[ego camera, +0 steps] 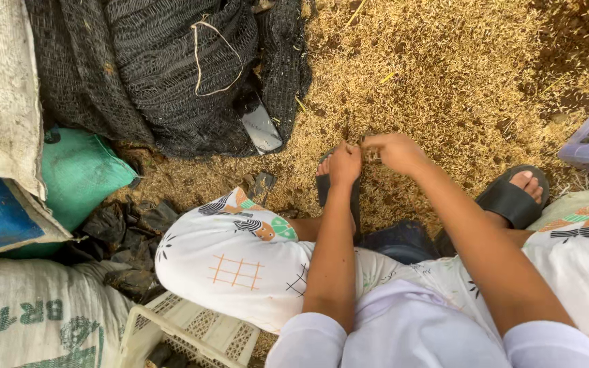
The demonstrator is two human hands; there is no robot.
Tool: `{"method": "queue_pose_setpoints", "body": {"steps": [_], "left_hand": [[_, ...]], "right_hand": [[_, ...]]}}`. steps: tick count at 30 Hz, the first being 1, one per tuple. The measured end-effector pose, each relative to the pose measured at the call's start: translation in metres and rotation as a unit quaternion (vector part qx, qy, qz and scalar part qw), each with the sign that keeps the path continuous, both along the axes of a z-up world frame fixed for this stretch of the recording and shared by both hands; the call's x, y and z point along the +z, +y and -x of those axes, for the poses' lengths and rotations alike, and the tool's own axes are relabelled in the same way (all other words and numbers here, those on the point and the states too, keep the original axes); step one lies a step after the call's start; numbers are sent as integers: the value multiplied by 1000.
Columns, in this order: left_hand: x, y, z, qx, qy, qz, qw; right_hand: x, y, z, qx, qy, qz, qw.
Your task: The person sits on the ground and sifts through a large pile of loose straw-like material by hand. They pick up dark, dried organic matter, break it apart, and place the pieces into a nearby white plastic crate.
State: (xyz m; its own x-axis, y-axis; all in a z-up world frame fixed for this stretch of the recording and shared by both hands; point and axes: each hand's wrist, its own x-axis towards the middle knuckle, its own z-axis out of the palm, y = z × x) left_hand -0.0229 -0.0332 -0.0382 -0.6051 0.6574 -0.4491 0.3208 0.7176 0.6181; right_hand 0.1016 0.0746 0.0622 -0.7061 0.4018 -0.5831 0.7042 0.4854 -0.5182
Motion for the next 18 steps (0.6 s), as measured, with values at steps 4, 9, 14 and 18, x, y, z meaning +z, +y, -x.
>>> {"method": "queue_pose_setpoints", "body": {"steps": [4, 9, 14, 18], "left_hand": [[-44, -5, -4, -9, -149, 101, 984], [-88, -19, -4, -145, -67, 17, 987], [-97, -37, -10, -276, 185, 46, 942], [-62, -18, 9, -147, 155, 99, 972]], "right_hand": [[-1, 13, -28, -187, 180, 44, 965], [-30, -16, -12, -73, 75, -50, 993], [-59, -36, 16, -91, 22, -139, 986], [-39, -27, 22, -63, -79, -79, 992]]}}
